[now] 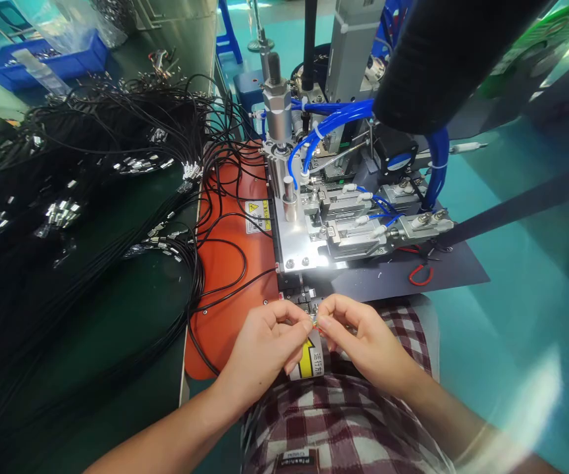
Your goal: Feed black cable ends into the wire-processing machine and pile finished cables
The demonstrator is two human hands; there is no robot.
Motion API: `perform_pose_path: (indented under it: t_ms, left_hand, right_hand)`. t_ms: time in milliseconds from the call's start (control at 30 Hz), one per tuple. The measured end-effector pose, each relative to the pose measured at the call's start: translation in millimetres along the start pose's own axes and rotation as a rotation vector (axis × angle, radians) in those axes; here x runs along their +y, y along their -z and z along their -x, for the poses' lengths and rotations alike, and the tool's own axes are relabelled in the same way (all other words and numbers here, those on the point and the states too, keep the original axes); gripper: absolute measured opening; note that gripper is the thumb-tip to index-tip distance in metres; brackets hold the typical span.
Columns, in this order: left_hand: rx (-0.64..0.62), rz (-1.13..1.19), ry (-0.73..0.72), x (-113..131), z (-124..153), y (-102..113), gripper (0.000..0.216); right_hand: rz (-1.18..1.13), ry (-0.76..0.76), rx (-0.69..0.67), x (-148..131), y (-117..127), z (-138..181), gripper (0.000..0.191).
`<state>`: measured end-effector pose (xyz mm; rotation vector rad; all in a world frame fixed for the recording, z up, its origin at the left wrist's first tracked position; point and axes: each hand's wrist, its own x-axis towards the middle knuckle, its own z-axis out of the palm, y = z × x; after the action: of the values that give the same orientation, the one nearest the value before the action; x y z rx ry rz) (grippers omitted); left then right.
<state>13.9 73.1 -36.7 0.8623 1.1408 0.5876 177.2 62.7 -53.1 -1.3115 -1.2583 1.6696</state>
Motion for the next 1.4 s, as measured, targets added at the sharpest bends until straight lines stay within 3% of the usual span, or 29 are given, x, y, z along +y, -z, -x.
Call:
perform_pose_path:
  t_ms: [233, 433, 733, 1133, 1400]
  left_hand:
    - [-0.012, -0.023, -0.020, -2.7, 0.7, 0.0, 0.020]
    - [0.021, -0.038, -0.012, -0.4, 1.7, -2.2, 0.021]
    - [0.021, -0.008, -0.022, -0.6, 0.5, -1.1, 0.021]
    - [-0.034, -0.018, -0.017, -3.8, -0.1, 2.2, 0.020]
    - [-0.070, -0.046, 0.039, 6.0, -0.9, 1.8, 0.020]
  right_hand:
    - [0.141, 0.014, 0.067, -9.5, 2.0, -2.9, 0.015]
    - [0.253, 0.125, 0.118, -5.4, -2.6, 0.0, 0.017]
    - [-0.133, -0.037, -0.031, 1.5, 3.6, -5.0, 0.018]
    - [0.117, 0.003, -0.013, -6.2, 6.0, -2.4, 0.013]
    - [0.017, 0.010, -0.047, -5.6, 4.8, -0.9, 0.015]
